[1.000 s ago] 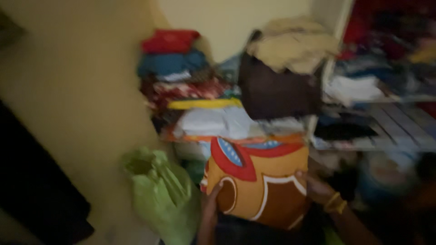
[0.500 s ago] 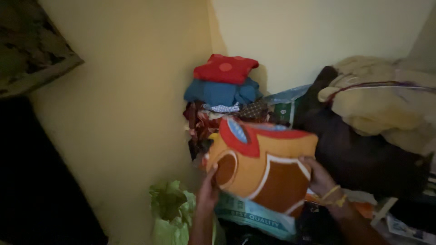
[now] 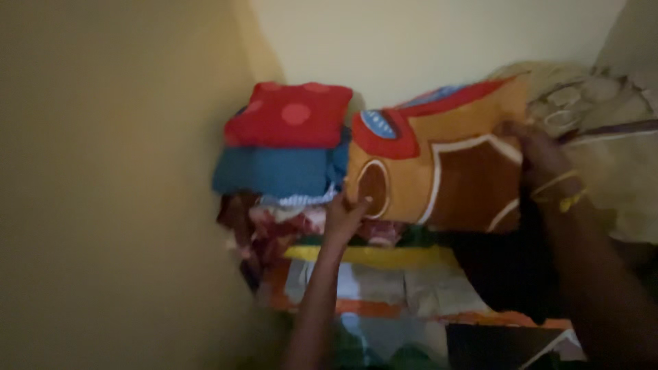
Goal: The person folds several pieces of bedding and towels by hand and stacks them on a shelf. They pick up items from a chair and a basket, fold them, and place them in a growing stack.
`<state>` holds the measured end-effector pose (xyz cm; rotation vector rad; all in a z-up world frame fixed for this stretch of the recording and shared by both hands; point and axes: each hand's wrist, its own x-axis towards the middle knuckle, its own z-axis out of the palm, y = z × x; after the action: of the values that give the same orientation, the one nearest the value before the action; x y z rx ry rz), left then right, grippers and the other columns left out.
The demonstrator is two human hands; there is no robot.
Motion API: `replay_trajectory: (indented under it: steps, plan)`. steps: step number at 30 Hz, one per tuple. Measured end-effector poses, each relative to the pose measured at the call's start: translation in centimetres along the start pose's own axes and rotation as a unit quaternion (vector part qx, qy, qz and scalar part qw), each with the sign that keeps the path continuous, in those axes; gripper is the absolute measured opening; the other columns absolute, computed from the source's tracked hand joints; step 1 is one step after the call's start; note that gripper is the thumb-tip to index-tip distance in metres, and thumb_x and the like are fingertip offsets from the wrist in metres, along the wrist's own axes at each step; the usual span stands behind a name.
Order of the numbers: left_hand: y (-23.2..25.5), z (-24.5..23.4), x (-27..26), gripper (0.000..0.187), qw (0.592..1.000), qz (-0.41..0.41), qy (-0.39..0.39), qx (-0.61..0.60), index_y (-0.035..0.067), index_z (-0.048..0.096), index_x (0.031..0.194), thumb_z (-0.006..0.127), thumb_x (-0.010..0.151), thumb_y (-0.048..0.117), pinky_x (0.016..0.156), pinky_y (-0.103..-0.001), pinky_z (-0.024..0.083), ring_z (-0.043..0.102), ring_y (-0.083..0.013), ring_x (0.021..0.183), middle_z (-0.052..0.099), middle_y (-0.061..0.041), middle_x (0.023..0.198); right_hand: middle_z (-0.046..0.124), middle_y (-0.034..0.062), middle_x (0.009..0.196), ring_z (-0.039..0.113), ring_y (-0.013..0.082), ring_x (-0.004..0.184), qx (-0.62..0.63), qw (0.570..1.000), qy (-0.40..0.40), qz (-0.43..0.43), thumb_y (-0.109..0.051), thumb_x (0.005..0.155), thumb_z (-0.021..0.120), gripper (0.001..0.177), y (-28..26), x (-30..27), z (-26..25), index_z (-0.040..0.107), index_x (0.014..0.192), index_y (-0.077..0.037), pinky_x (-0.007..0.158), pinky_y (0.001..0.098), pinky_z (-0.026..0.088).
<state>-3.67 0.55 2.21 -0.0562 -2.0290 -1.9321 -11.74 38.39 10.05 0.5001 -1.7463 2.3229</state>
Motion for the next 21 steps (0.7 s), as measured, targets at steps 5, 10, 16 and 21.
replay_trajectory:
  steps: [5, 10, 16, 21]
  plan:
    - [4.4, 1.5, 9.5, 0.062, 0.871, 0.295, 0.115, 0.377, 0.010, 0.056, 0.148, 0.073, 0.096, 0.039, 0.121, -0.054, 0.040, 0.053, -0.0346, 0.142, 0.055, -0.014, 0.152, 0.065, 0.0096, 0.083, 0.058, 0.0210, 0.062, -0.257, 0.961, 0.090, -0.036, -0.023, 0.092, 0.074, 0.030, -4.8, 6.9, 3.8, 0.067, 0.109, 0.001, 0.053, 0.0360, 0.045]
    - [5.8, -2.0, 17.5, 0.103, 0.789, 0.204, 0.158, 0.557, 0.010, 0.041, 0.153, 0.074, 0.073, 0.065, 0.114, -0.075, 0.007, 0.020, -0.0453, 0.150, 0.030, -0.020, 0.162, 0.068, 0.0026, 0.086, 0.061, 0.0111, 0.066, -0.230, 0.966, 0.059, -0.103, -0.022, 0.092, 0.079, 0.031, 0.7, 17.0, 6.5, 0.069, 0.112, -0.001, 0.054, 0.0291, 0.050]
    - [2.1, -2.9, 17.8, 0.101, 0.778, 0.186, 0.160, 0.578, 0.012, 0.040, 0.156, 0.073, 0.075, 0.063, 0.116, -0.075, 0.007, 0.023, -0.0441, 0.151, 0.031, -0.019, 0.163, 0.072, 0.0036, 0.095, 0.069, 0.0166, 0.082, 0.035, 0.985, -0.106, 0.135, -0.026, 0.093, 0.071, 0.026, 13.3, 30.0, 2.4, 0.067, 0.112, -0.008, 0.074, 0.0322, 0.057]
    - [2.1, -2.6, 17.9, 0.101, 0.764, 0.207, 0.177, 0.585, 0.010, 0.043, 0.155, 0.073, 0.074, 0.060, 0.116, -0.076, 0.009, 0.026, -0.0445, 0.151, 0.035, -0.019, 0.161, 0.065, 0.0148, 0.114, 0.061, 0.0308, 0.102, -0.319, 0.937, -0.009, 0.145, -0.033, 0.093, 0.069, 0.040, 26.2, 33.0, -2.1, 0.064, 0.123, -0.007, 0.089, 0.0447, 0.049]
